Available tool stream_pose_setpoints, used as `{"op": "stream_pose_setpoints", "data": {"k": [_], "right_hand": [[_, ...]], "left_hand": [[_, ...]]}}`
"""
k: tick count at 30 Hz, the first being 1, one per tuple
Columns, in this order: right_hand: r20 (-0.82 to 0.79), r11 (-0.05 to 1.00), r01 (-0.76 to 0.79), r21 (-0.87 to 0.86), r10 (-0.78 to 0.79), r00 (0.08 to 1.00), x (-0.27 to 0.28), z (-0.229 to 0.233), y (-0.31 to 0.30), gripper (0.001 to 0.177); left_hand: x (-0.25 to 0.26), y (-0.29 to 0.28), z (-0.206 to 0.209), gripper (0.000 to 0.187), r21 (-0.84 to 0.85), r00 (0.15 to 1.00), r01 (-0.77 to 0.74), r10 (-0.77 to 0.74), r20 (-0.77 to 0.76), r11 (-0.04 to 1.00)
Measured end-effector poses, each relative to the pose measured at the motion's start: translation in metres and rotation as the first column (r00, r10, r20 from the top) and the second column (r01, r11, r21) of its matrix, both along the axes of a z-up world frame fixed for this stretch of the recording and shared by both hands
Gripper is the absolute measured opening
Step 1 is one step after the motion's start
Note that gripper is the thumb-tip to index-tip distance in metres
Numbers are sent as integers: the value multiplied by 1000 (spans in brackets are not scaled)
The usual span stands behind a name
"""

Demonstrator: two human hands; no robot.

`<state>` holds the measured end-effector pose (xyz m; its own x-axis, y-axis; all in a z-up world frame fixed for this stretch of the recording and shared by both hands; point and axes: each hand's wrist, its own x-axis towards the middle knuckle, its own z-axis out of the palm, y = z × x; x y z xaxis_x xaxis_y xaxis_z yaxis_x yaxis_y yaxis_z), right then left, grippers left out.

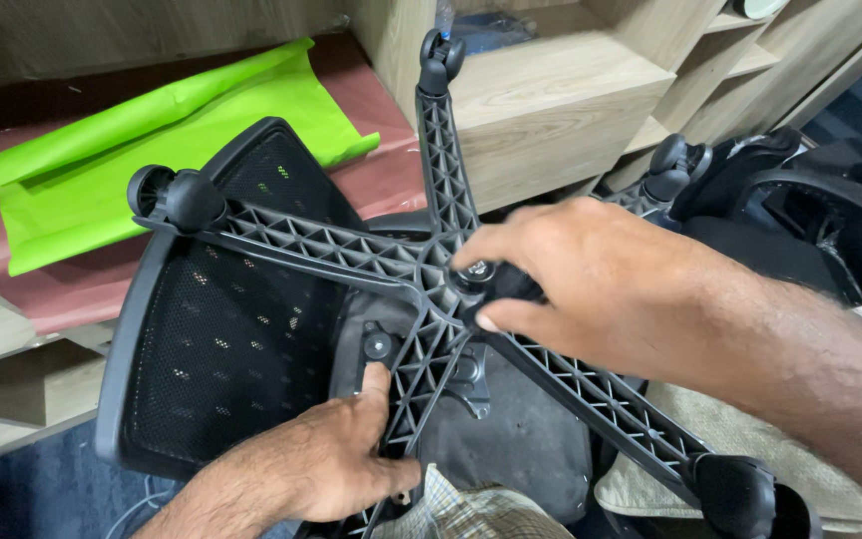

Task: The person uses a black manual ratchet tool to tighten a central bolt on the underside of an office chair base. They hold the base steady with one hand while turning the tool with the other to secure the connection point.

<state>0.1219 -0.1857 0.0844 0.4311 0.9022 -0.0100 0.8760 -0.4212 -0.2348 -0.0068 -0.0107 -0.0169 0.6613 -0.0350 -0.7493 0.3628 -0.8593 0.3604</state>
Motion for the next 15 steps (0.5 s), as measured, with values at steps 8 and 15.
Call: {"op": "stream_pose_setpoints", "data": {"k": [8, 15], "right_hand": [[148, 979, -199, 42, 191, 970, -4, 5, 6, 31], [-56, 893, 333, -302, -366, 929, 2, -1, 1, 28]], "left_hand": [[0, 0, 2, 115, 15, 999, -18, 19, -33, 1000], [0, -1, 2, 115, 13, 998, -25, 26, -52, 1000]]}}
